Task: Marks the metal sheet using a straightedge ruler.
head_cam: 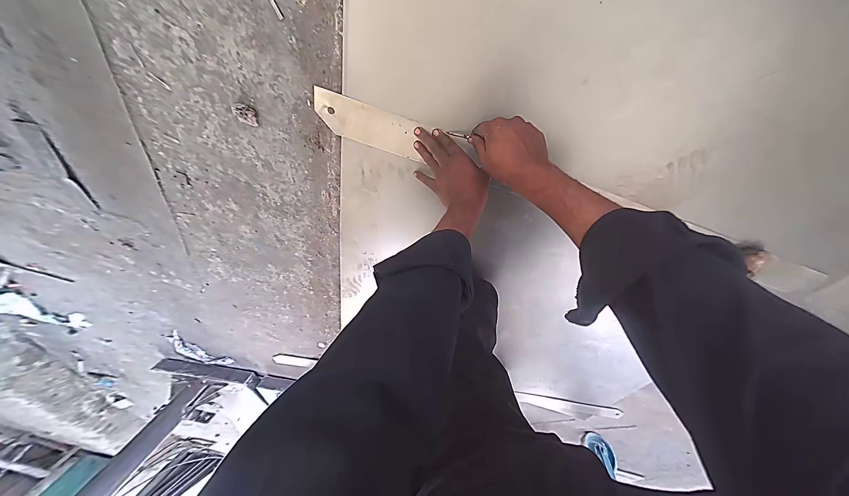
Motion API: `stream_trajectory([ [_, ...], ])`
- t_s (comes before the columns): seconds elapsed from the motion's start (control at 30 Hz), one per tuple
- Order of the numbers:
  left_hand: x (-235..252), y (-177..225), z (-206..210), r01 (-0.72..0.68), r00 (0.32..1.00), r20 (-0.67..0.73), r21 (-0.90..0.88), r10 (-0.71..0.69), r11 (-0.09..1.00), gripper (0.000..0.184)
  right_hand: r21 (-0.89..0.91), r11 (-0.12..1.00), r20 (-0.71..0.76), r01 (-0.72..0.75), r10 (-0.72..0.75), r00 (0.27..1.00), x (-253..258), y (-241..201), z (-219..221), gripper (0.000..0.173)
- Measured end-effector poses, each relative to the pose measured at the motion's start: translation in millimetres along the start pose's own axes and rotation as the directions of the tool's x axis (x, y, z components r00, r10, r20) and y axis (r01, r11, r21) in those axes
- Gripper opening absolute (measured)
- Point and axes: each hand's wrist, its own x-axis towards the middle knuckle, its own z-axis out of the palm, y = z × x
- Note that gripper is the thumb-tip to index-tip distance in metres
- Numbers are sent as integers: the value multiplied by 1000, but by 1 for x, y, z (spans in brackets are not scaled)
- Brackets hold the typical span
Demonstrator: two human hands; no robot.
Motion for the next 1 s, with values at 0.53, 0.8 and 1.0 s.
stream_trajectory([
  [0.53, -3, -17, -6, -350, 930, -107, 44, 353, 936, 125, -292, 719, 130, -630, 683, 719, -248, 298, -4, 30],
  [0.8, 9, -99, 29, -799, 554, -82, 226, 828, 557, 83, 167, 682, -123, -712, 731, 671, -250, 341, 63, 53],
  [1.0, 33, -120, 49, -862, 363, -193, 302, 911, 407, 89, 277, 590, -167, -759, 807, 566, -264, 299, 142, 46],
])
